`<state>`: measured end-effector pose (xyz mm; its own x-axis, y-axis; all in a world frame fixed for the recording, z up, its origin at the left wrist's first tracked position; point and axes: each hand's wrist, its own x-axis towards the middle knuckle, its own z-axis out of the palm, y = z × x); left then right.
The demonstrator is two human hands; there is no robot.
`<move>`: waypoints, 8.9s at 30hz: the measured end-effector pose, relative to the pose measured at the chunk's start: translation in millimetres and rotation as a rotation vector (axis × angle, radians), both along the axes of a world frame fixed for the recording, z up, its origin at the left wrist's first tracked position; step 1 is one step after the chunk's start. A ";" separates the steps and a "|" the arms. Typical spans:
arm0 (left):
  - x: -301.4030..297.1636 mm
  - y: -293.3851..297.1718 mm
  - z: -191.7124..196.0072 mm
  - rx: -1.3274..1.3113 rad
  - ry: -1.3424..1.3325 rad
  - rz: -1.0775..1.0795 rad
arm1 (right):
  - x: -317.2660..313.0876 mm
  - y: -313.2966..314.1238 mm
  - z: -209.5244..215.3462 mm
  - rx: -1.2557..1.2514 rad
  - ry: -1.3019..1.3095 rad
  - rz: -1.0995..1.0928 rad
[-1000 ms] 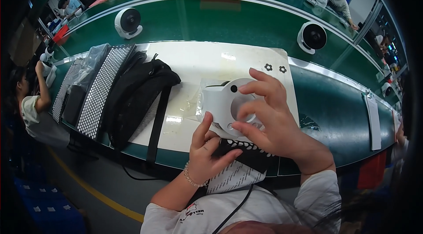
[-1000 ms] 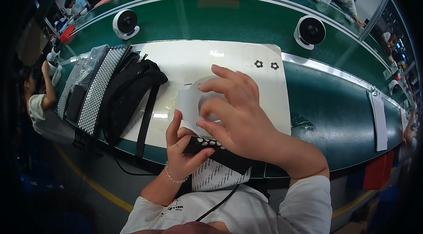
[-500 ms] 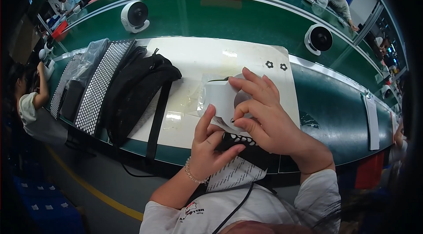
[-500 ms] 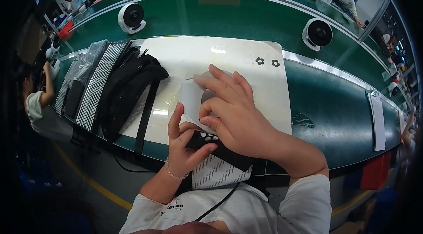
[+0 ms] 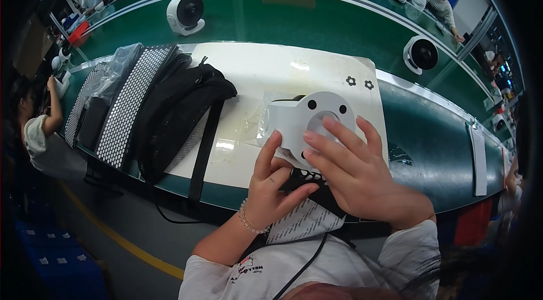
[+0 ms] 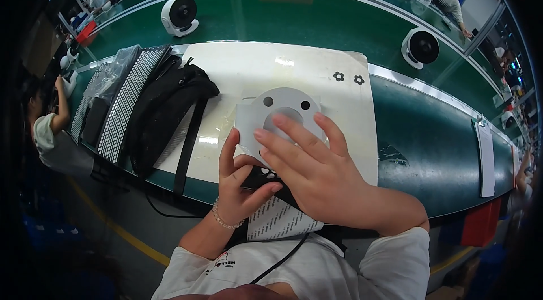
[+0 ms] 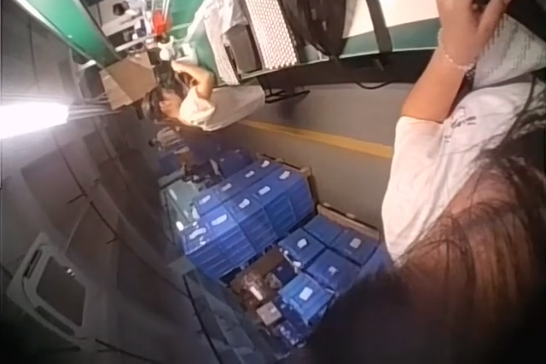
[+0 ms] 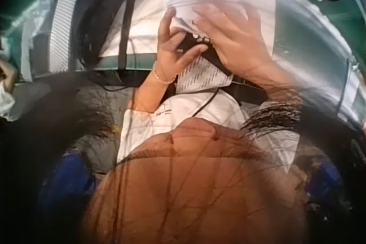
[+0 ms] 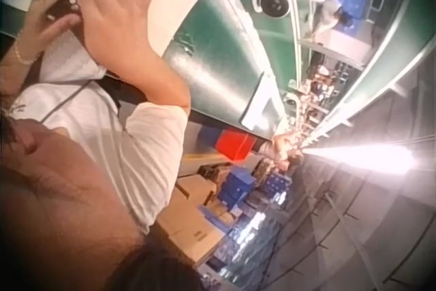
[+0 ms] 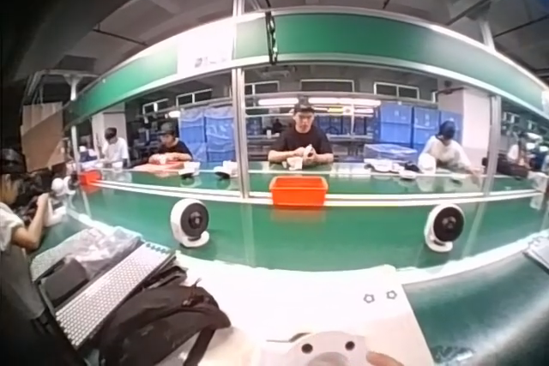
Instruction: Assembling a circular lighting component by manually attaching a black strip into a white housing unit.
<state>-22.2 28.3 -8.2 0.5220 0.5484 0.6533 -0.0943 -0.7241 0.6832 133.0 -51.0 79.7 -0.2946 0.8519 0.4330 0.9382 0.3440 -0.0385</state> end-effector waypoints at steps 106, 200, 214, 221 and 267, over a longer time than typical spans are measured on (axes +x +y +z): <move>-67.8 28.2 -8.5 -0.659 0.113 -0.152 | 100.4 324.4 -111.4 -0.193 0.290 -0.515; -2.9 -10.9 9.2 -0.220 -0.073 -0.046 | 43.4 -2.2 -43.1 0.168 0.632 0.518; 8.6 -6.8 2.2 0.075 0.060 0.063 | 62.1 60.2 -13.6 0.086 1.032 0.180; 7.7 -8.3 -1.8 0.124 0.092 0.047 | 63.8 59.8 -10.8 0.047 0.886 0.169; 13.2 -4.4 -5.1 0.155 0.035 0.083 | 45.2 70.6 2.7 -0.326 1.000 0.187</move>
<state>-9.0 23.9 -13.2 0.5028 0.4852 0.7154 -0.0076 -0.8251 0.5649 178.2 19.6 82.5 -0.0692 0.9484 0.3095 0.3628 0.3130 -0.8777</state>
